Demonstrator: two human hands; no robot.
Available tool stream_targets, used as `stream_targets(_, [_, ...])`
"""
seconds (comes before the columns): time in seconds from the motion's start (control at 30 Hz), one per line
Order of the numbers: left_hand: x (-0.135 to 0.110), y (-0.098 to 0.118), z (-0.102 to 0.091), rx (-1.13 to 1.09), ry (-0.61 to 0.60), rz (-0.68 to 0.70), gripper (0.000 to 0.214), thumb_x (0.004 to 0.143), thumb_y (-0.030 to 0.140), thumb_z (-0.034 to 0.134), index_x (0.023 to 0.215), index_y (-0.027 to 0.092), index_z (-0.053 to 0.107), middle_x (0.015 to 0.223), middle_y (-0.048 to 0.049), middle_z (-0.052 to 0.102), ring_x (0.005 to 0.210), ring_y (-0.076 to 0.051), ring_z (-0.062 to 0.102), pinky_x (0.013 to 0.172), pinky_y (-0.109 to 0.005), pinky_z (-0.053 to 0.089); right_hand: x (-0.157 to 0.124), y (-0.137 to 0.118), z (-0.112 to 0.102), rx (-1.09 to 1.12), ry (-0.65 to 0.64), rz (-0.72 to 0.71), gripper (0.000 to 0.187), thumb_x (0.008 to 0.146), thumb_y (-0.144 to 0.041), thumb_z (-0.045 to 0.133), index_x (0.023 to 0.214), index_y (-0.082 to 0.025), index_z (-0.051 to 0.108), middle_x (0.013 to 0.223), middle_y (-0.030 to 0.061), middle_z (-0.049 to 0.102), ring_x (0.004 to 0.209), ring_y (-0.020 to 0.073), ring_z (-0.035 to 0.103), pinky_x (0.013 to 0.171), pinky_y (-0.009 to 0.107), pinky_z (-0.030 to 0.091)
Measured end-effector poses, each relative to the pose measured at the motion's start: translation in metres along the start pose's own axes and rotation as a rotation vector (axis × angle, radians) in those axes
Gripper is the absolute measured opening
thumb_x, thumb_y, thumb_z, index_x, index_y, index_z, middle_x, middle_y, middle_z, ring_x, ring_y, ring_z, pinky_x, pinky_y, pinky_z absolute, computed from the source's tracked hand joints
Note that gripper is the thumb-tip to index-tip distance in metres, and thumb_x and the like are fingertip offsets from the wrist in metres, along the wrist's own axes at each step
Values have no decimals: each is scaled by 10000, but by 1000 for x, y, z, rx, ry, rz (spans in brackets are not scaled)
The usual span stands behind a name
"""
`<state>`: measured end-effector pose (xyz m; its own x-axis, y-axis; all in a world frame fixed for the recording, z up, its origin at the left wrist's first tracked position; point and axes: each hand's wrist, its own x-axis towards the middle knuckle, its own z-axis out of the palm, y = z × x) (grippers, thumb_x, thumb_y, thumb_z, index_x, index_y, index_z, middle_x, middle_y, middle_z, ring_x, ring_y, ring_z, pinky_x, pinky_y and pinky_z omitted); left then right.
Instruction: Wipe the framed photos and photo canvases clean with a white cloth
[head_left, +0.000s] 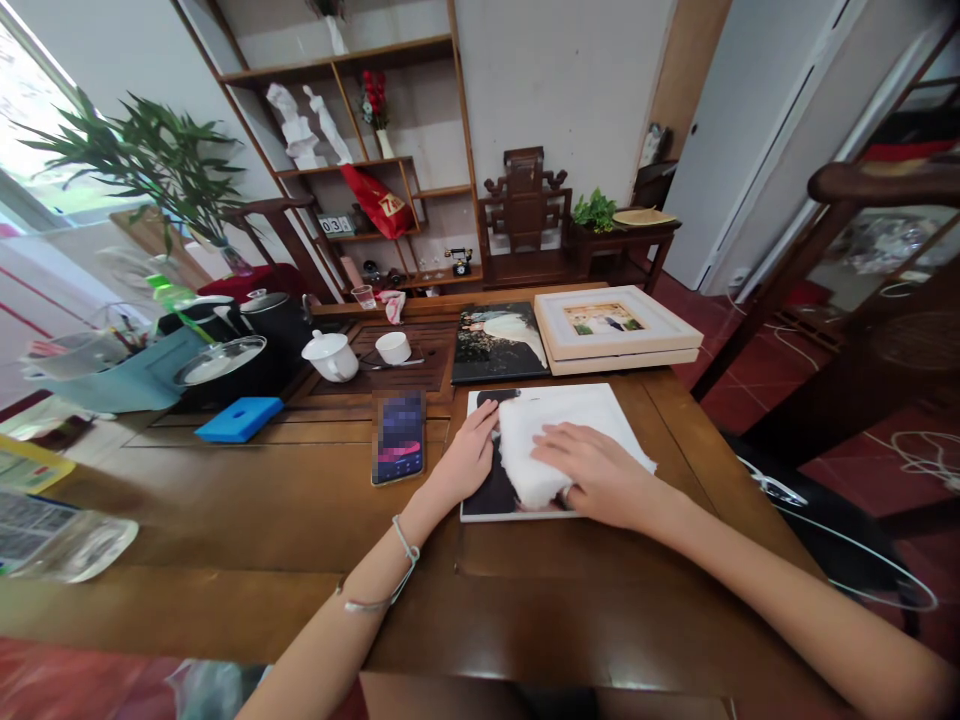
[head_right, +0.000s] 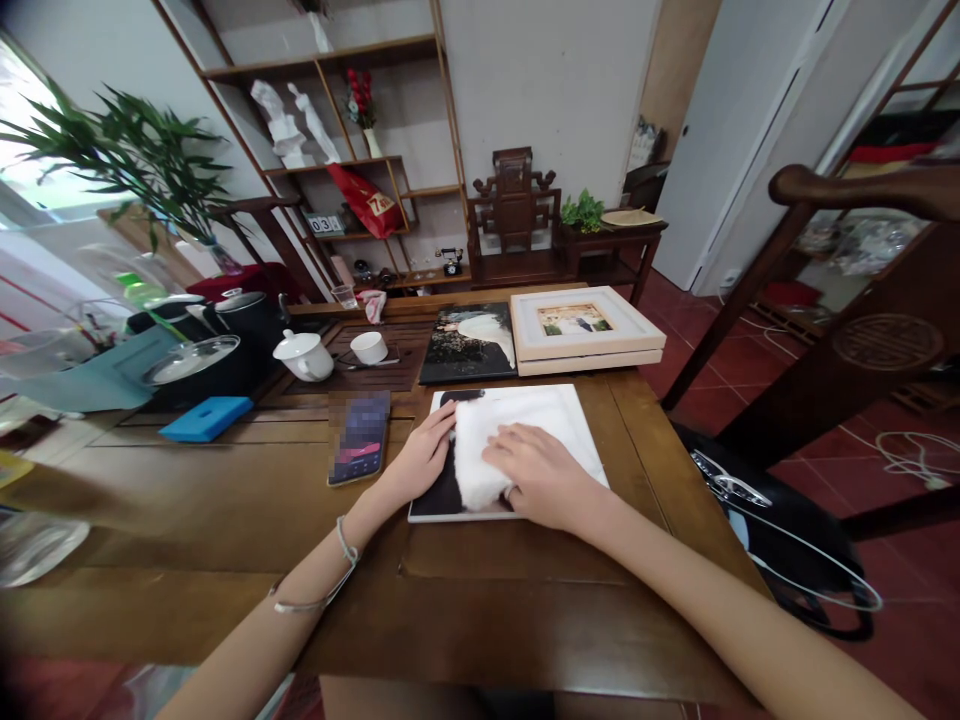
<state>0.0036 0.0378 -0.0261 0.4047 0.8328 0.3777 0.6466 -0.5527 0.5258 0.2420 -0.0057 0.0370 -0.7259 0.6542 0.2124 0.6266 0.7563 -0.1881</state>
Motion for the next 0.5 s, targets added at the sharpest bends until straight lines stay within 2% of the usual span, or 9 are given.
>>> stream_targets(0.13, [-1, -1, 1, -9, -2, -1, 467, 904, 109, 382, 1354, 144, 501, 1471, -154, 438, 1396, -259, 373, 1163, -503, 299, 6, 15, -2, -174, -3, 225, 412, 720, -73, 512, 1106, -157, 629, 1192, 140, 636, 1175, 312, 514, 961, 461, 438])
stream_targets(0.23, [-1, -1, 0, -3, -10, -13, 467, 905, 111, 373, 1353, 135, 501, 1475, -159, 431, 1400, -260, 365, 1167, -495, 294, 4, 8, -6, -256, -53, 276, 362, 723, -73, 525, 1062, -139, 632, 1125, 165, 642, 1127, 337, 527, 901, 456, 472])
stream_targets(0.37, [-1, 1, -1, -1, -11, -27, 466, 905, 108, 366, 1352, 124, 499, 1475, -164, 430, 1404, -255, 359, 1171, -483, 287, -5, -23, -14, -200, -138, 111, 379, 676, -11, 514, 1012, -126, 643, 1114, 180, 637, 1108, 345, 536, 878, 453, 486])
stream_targets(0.5, [0, 3, -3, -37, -32, -38, 456, 906, 129, 375, 1341, 96, 508, 1470, -196, 424, 1398, -276, 365, 1164, -502, 294, -11, -40, -18, -19, -198, -97, 422, 668, -54, 547, 1063, -166, 645, 1194, 137, 637, 1154, 327, 527, 914, 454, 479])
